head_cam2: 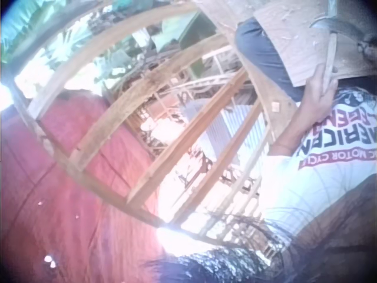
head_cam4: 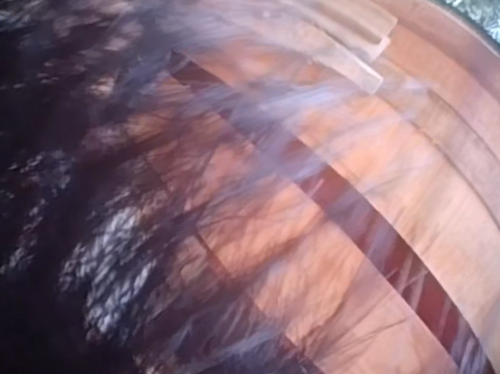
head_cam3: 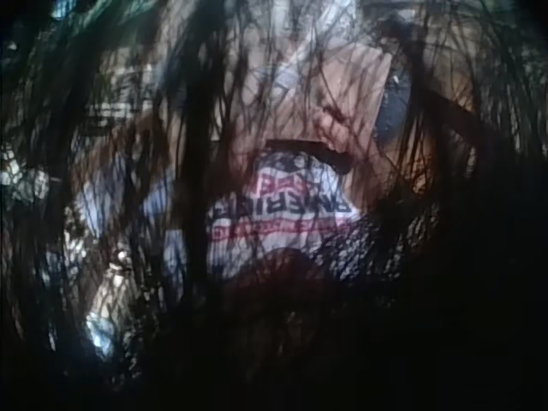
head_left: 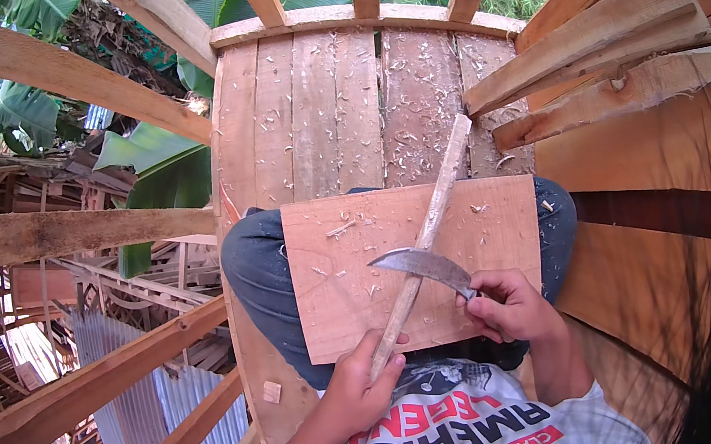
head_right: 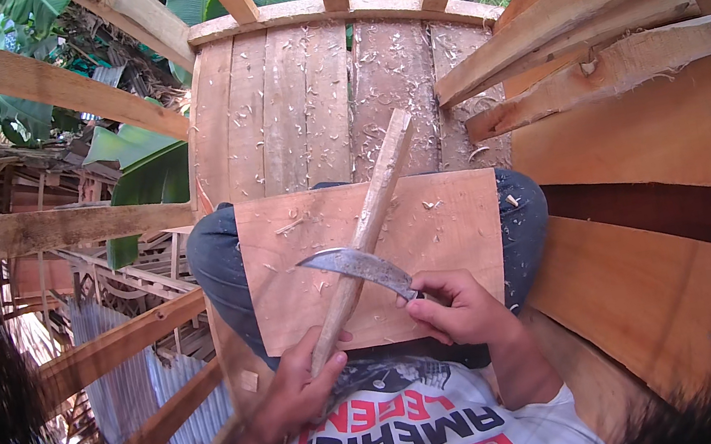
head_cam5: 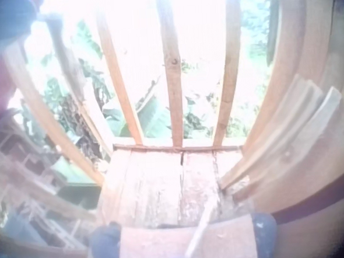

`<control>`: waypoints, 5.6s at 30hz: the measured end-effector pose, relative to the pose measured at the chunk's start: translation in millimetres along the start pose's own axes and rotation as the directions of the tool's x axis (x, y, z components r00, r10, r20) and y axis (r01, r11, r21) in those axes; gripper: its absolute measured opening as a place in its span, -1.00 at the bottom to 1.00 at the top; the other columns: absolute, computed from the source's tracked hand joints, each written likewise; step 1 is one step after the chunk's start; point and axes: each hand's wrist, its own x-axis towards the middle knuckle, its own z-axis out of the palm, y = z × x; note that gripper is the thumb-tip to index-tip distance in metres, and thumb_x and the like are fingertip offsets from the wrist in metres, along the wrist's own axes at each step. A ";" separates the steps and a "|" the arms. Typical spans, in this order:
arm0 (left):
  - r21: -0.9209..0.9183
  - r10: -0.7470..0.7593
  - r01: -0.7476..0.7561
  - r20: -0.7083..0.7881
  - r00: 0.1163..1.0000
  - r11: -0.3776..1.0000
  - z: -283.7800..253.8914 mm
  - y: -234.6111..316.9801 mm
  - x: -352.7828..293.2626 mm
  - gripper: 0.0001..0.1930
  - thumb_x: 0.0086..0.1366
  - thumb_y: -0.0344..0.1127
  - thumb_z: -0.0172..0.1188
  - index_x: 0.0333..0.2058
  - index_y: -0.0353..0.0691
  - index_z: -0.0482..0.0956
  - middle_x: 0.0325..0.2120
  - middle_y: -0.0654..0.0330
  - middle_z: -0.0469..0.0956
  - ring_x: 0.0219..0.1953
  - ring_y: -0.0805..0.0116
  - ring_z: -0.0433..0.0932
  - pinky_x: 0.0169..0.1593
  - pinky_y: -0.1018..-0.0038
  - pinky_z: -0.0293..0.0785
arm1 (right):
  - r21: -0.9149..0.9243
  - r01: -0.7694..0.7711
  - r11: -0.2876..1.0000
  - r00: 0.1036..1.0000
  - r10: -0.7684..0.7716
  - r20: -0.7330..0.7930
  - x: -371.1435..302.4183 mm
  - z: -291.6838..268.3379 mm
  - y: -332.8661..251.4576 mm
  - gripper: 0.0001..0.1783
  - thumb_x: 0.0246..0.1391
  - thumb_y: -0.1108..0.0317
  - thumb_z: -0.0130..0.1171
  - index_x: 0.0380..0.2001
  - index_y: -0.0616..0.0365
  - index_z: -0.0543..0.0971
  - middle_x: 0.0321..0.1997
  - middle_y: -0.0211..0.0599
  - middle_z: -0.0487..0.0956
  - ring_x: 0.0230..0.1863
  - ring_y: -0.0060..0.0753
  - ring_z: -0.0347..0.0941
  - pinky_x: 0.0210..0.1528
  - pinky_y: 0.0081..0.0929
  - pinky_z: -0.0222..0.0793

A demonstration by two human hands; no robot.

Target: The person sits cross-legged on a wooden platform and uses a curved knife to shave and shape a long piece of wood. They hold the wood with their left hand and repeatedly scrape the surface with the knife in their right hand, creating wood shavings.

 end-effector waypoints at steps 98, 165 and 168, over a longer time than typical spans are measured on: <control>0.172 0.353 -0.330 -0.123 0.928 0.928 19.0 31.2 -1.1 -0.68 0.24 -0.40 0.06 -0.04 -0.34 0.37 -0.58 0.12 0.42 -0.52 0.42 0.40 -0.37 0.47 0.32 | -0.030 0.401 0.916 0.910 -0.402 -0.105 -9.4 -13.3 -8.7 -0.69 0.13 0.53 0.05 -0.02 0.28 0.41 -0.68 -0.52 0.34 -0.76 -0.78 0.16 -0.74 -0.72 -0.01; 0.174 0.250 -0.247 0.005 0.968 0.953 17.3 11.7 10.3 -0.67 0.21 -0.42 0.08 -0.05 -0.37 0.35 -0.53 0.07 0.47 -0.47 0.33 0.46 -0.33 0.43 0.36 | 0.004 0.309 0.951 0.942 -0.306 -0.139 -14.9 -41.9 -5.9 -0.76 0.17 0.34 0.02 -0.16 0.26 0.40 -0.70 -0.47 0.26 -0.79 -0.70 0.10 -0.77 -0.71 0.02; 0.143 0.263 -0.254 -0.047 0.964 0.957 16.4 10.5 8.1 -0.68 0.21 -0.42 0.08 -0.05 -0.36 0.36 -0.53 0.10 0.46 -0.47 0.37 0.44 -0.34 0.43 0.35 | 0.111 0.317 0.942 0.935 -0.290 -0.203 -15.1 -50.8 -7.3 -0.79 0.18 0.42 -0.01 -0.14 0.27 0.41 -0.70 -0.53 0.26 -0.78 -0.73 0.10 -0.76 -0.72 0.03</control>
